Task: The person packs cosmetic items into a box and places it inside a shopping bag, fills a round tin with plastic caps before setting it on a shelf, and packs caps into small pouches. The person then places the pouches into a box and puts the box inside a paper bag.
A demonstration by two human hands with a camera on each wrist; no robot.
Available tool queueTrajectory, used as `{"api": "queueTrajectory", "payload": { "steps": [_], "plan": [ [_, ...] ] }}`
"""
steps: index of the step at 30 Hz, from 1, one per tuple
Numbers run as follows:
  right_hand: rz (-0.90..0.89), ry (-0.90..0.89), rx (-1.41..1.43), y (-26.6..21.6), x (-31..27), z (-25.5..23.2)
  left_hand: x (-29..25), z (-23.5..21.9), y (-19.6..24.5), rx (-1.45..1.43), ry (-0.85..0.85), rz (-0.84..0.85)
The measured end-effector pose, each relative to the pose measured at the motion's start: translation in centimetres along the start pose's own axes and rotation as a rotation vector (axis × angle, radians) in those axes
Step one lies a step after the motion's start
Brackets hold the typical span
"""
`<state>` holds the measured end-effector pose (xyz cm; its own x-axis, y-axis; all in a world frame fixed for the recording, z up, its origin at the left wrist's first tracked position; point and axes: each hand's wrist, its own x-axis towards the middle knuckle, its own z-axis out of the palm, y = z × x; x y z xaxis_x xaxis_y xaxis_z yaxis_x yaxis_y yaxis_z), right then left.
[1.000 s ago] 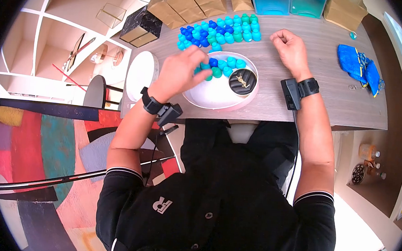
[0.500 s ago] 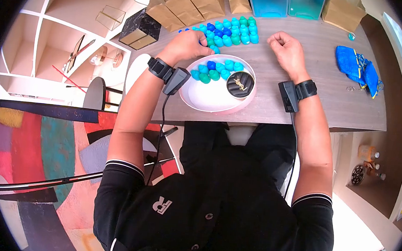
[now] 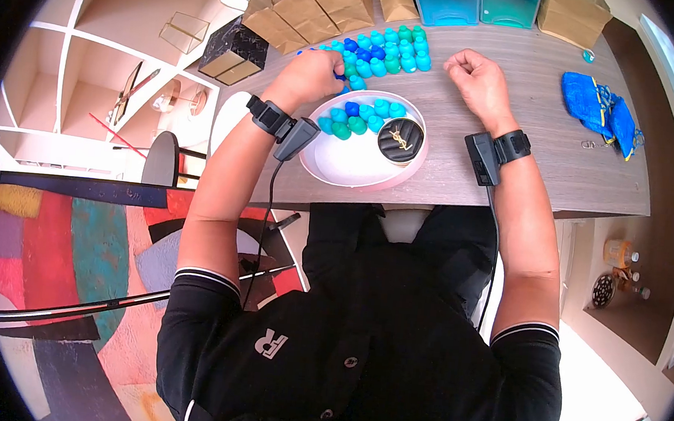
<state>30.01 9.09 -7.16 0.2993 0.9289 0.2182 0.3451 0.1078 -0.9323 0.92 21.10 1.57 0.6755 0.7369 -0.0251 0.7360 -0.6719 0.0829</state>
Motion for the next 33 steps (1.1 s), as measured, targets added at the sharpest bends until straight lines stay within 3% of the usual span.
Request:
{"api": "queueTrajectory", "payload": {
  "steps": [9,22,33],
  "plan": [
    [-0.025,0.011,-0.011,0.0,0.0,0.1,-0.7,0.2,0.7,0.003,0.021,0.129],
    [-0.023,0.007,-0.042,-0.1,-0.1,-0.1,-0.1,0.8,0.4,-0.068,-0.035,0.17],
    [-0.01,-0.001,-0.031,-0.3,-0.1,-0.1,-0.6,0.8,-0.7,-0.117,0.07,0.238]
  ]
}}
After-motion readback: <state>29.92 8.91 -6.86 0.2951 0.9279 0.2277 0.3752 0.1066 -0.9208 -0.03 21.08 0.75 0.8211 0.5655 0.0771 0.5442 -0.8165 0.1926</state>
